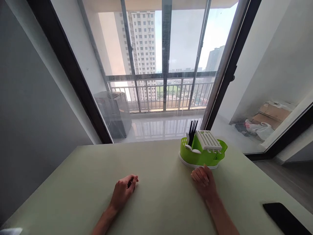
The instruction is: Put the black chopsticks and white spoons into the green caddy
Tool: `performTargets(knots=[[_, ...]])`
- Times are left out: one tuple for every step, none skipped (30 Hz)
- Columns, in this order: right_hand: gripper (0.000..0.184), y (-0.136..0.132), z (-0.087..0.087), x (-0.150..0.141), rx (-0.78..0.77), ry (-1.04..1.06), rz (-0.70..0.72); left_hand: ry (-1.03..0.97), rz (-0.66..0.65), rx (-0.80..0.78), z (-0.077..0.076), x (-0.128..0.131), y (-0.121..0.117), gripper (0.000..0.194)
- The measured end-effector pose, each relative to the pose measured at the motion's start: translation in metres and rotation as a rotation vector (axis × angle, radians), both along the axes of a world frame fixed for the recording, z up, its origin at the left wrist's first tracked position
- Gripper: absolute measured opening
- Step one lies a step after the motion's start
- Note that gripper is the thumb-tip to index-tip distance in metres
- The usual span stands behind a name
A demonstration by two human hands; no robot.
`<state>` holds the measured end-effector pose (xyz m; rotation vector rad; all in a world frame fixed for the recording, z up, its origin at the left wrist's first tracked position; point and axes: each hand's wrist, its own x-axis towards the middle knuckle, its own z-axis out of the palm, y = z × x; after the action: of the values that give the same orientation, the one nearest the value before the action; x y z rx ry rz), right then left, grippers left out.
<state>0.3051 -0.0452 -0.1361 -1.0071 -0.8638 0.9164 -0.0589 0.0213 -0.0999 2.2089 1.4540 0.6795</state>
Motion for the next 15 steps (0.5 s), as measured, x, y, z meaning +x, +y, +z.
performTargets(knots=[[0.067, -0.002, 0.0, 0.01, 0.046, 0.17, -0.052, 0.002, 0.001, -0.005, 0.0, 0.0, 0.0, 0.052], [0.065, -0.004, -0.001, 0.021, 0.091, 0.319, -0.085, 0.003, 0.002, -0.008, 0.0, 0.0, 0.0, 0.052], [0.062, -0.006, -0.002, 0.031, 0.139, 0.447, -0.106, 0.004, 0.004, -0.009, -0.001, 0.0, 0.0, 0.053], [0.06, -0.009, -0.003, 0.041, 0.185, 0.556, -0.1, 0.005, 0.006, -0.009, -0.001, -0.001, 0.0, 0.053], [0.056, -0.011, -0.005, 0.051, 0.221, 0.648, -0.092, 0.006, 0.007, -0.008, -0.002, -0.001, 0.001, 0.052], [0.052, -0.014, -0.006, 0.06, 0.262, 0.728, -0.104, 0.006, 0.008, -0.008, -0.002, -0.001, 0.001, 0.052], [0.049, -0.016, -0.008, 0.068, 0.293, 0.787, -0.122, 0.005, 0.008, -0.009, -0.003, -0.001, 0.001, 0.052], [0.047, -0.019, -0.009, 0.076, 0.316, 0.822, -0.149, 0.004, 0.009, -0.01, -0.003, -0.001, 0.001, 0.051], [0.044, -0.021, -0.01, 0.083, 0.326, 0.833, -0.182, 0.003, 0.008, -0.012, -0.004, -0.001, 0.001, 0.051], [0.043, -0.022, -0.011, 0.089, 0.321, 0.817, -0.219, 0.003, 0.007, -0.014, -0.003, -0.001, 0.001, 0.051], [0.04, -0.023, -0.011, 0.095, 0.3, 0.774, -0.263, 0.006, 0.007, -0.017, -0.003, -0.001, 0.002, 0.051], [0.038, -0.023, -0.012, 0.099, 0.257, 0.692, -0.332, 0.009, 0.008, -0.019, -0.003, 0.0, 0.002, 0.052], [0.035, -0.022, -0.013, 0.103, 0.2, 0.587, -0.421, 0.012, 0.008, -0.021, -0.002, 0.0, 0.002, 0.052], [0.032, -0.019, -0.015, 0.105, 0.141, 0.475, -0.518, 0.015, 0.007, -0.025, -0.002, 0.0, 0.002, 0.053], [0.03, -0.016, -0.018, 0.107, 0.085, 0.372, -0.613, 0.017, 0.008, -0.027, -0.001, 0.0, 0.002, 0.053]])
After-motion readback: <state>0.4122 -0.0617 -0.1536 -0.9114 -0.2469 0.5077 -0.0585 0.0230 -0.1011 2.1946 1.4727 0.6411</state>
